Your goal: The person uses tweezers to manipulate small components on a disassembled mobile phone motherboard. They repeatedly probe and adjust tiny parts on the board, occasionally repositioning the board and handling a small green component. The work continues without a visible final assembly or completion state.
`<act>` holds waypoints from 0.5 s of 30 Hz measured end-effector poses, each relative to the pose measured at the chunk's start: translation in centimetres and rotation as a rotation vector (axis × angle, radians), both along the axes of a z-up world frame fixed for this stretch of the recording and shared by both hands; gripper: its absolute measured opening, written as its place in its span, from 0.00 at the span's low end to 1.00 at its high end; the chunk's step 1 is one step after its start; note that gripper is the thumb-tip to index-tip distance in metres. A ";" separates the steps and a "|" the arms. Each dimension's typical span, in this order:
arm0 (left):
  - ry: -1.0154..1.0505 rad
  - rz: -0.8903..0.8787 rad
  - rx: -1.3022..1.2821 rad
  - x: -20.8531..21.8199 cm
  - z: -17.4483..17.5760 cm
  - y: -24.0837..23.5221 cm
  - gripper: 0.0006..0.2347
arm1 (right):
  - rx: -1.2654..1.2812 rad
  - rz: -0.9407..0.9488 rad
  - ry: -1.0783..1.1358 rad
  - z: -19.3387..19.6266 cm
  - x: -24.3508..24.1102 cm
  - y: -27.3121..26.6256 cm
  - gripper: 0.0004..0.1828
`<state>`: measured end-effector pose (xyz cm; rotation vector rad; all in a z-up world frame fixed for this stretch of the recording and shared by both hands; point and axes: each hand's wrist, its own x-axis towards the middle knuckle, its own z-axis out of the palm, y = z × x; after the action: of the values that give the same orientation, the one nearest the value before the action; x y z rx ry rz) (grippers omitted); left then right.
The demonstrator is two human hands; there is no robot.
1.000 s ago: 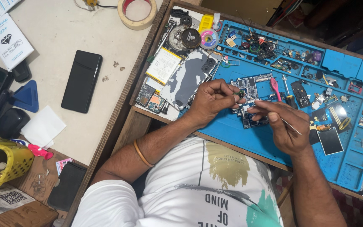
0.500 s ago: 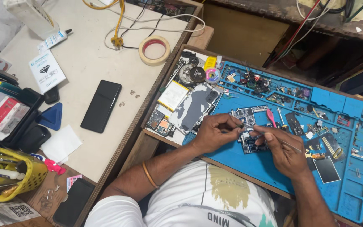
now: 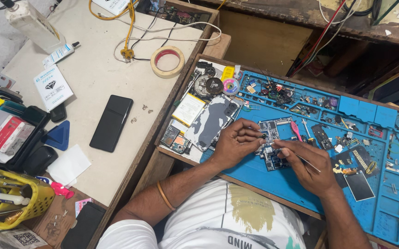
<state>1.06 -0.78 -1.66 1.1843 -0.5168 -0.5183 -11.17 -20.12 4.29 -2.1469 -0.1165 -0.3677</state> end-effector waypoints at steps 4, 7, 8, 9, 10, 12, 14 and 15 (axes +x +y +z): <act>-0.019 -0.025 0.019 0.1 0.2 0.1 0.15 | -0.042 -0.007 -0.012 0.2 -0.1 0.2 0.14; -0.056 -0.037 0.014 0.1 0.1 0.2 0.13 | -0.080 -0.029 -0.022 0.4 0.0 0.3 0.14; -0.054 -0.038 0.024 0.0 0.0 0.2 0.12 | -0.092 -0.041 -0.019 0.5 0.0 0.4 0.14; -0.052 -0.038 0.034 0.0 -0.1 0.2 0.11 | -0.123 -0.038 -0.052 0.6 0.1 0.4 0.14; -0.061 -0.031 0.046 0.0 -0.2 0.1 0.11 | -0.154 -0.035 -0.084 0.7 0.1 0.5 0.14; -0.079 -0.016 0.071 -0.1 -0.3 0.1 0.10 | -0.240 -0.037 -0.135 0.9 0.2 0.7 0.14; -0.106 -0.012 0.056 -0.1 -0.3 0.1 0.10 | -0.352 -0.047 -0.171 1.2 0.2 0.9 0.15; -0.119 -0.010 0.048 -0.2 -0.3 0.2 0.09 | -0.421 -0.035 -0.193 1.4 0.2 1.0 0.15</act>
<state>0.89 -0.59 -1.92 1.2647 -0.6149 -0.4728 -10.95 -19.15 5.68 -2.5249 -0.2874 -0.6149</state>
